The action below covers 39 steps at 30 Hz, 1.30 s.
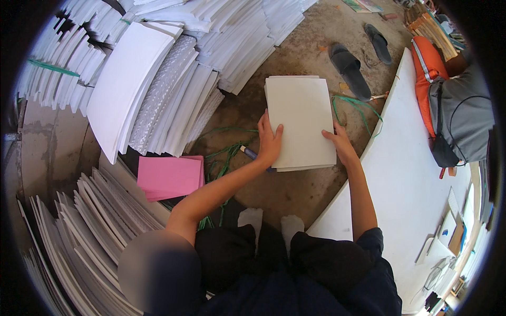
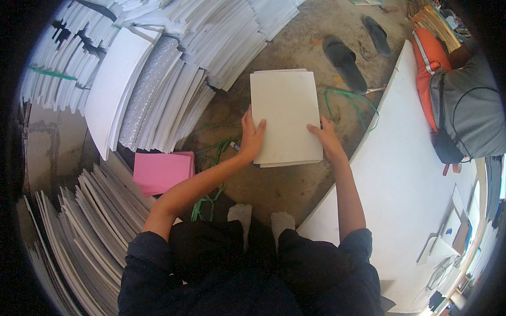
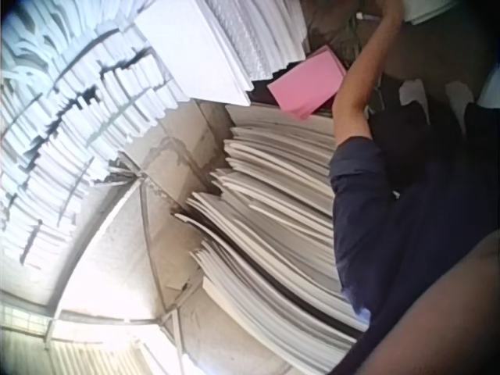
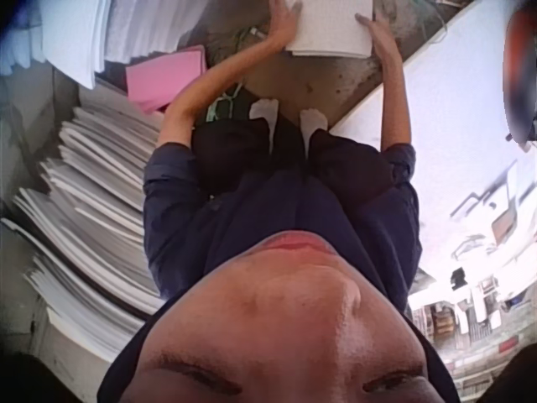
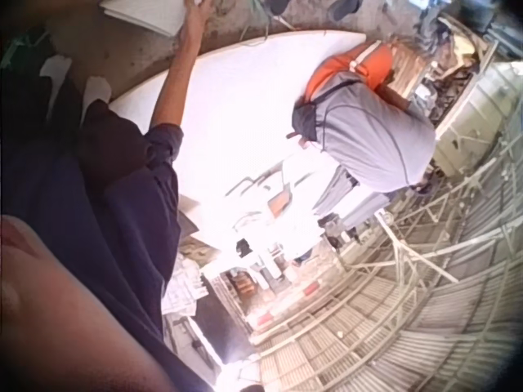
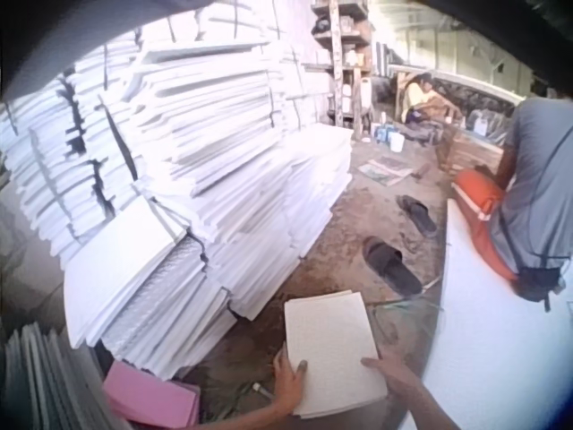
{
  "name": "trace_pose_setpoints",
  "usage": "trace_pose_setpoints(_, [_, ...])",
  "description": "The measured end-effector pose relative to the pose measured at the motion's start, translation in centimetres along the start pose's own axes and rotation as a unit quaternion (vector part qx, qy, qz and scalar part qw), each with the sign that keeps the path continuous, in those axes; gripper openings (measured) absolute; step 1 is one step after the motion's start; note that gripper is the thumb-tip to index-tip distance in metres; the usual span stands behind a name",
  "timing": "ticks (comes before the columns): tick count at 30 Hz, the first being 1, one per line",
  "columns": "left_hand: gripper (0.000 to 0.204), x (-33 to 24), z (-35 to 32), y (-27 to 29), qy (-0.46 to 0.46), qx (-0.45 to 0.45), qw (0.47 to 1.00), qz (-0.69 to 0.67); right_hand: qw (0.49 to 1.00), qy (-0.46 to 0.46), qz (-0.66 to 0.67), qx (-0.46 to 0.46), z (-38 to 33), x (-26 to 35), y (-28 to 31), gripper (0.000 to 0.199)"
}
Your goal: The person sits on the floor and bundles stacks of white paper sheets. They use a green plastic strap to tie the stacks together, cutting the strap with a blue utility knife and securing it with a knot. The person handles the paper stacks and the strap repeatedly to create multiple bundles.
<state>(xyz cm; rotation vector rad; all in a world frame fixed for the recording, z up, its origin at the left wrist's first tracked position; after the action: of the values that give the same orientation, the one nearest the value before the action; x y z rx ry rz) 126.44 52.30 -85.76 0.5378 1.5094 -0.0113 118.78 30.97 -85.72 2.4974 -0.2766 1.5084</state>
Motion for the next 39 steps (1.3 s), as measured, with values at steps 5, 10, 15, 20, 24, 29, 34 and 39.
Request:
trace_pose_setpoints(5, [0.061,-0.9,0.4,0.3,-0.02,0.017,1.0,0.009,0.992,0.052,-0.096,-0.069,-0.8,2.1,-0.8,0.061])
trace_pose_setpoints(10, [0.07,0.5,1.4,0.0,0.064,0.007,0.997,-0.045,0.997,0.007,0.079,0.023,-0.4,2.1,-0.2,0.068])
trace_pose_setpoints(15, [0.083,-0.4,0.6,-0.4,0.197,0.053,0.958,-0.203,0.995,-0.026,0.1,-0.008,-1.6,3.5,-0.6,0.078])
trace_pose_setpoints(20, [0.089,-0.4,0.5,-0.9,0.198,0.037,0.961,-0.187,1.0,0.007,0.0,0.014,0.1,2.7,-1.0,0.077])
trace_pose_setpoints(24, [0.089,-0.5,0.8,-0.5,0.207,0.043,0.961,-0.176,0.999,0.016,0.039,0.021,0.9,3.0,-0.8,0.078])
trace_pose_setpoints(29, [0.078,-3.0,2.4,0.7,0.145,-0.008,0.988,-0.058,0.945,0.177,-0.23,-0.15,3.7,2.7,1.7,0.07])
trace_pose_setpoints(34, [0.048,-13.9,6.6,7.4,-0.128,-0.013,0.988,-0.086,0.894,0.38,-0.161,-0.175,4.0,21.2,-1.7,0.047])
trace_pose_setpoints(39, [0.037,-26.7,8.7,12.1,-0.21,0.028,0.936,-0.28,0.903,0.427,-0.029,-0.017,1.3,39.5,-5.9,0.037])
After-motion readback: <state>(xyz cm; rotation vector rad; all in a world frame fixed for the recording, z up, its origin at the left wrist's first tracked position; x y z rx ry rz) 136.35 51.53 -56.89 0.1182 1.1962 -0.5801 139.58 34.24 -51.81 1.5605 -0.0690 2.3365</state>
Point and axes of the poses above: each hand's wrist, its own z-axis towards the middle knuckle, its own y-axis out of the back of the hand, x = y × z, the point moved 2 cm from there along z, towards the middle knuckle, and after that the axes turned 1 degree about x, right-handed, at the moved point
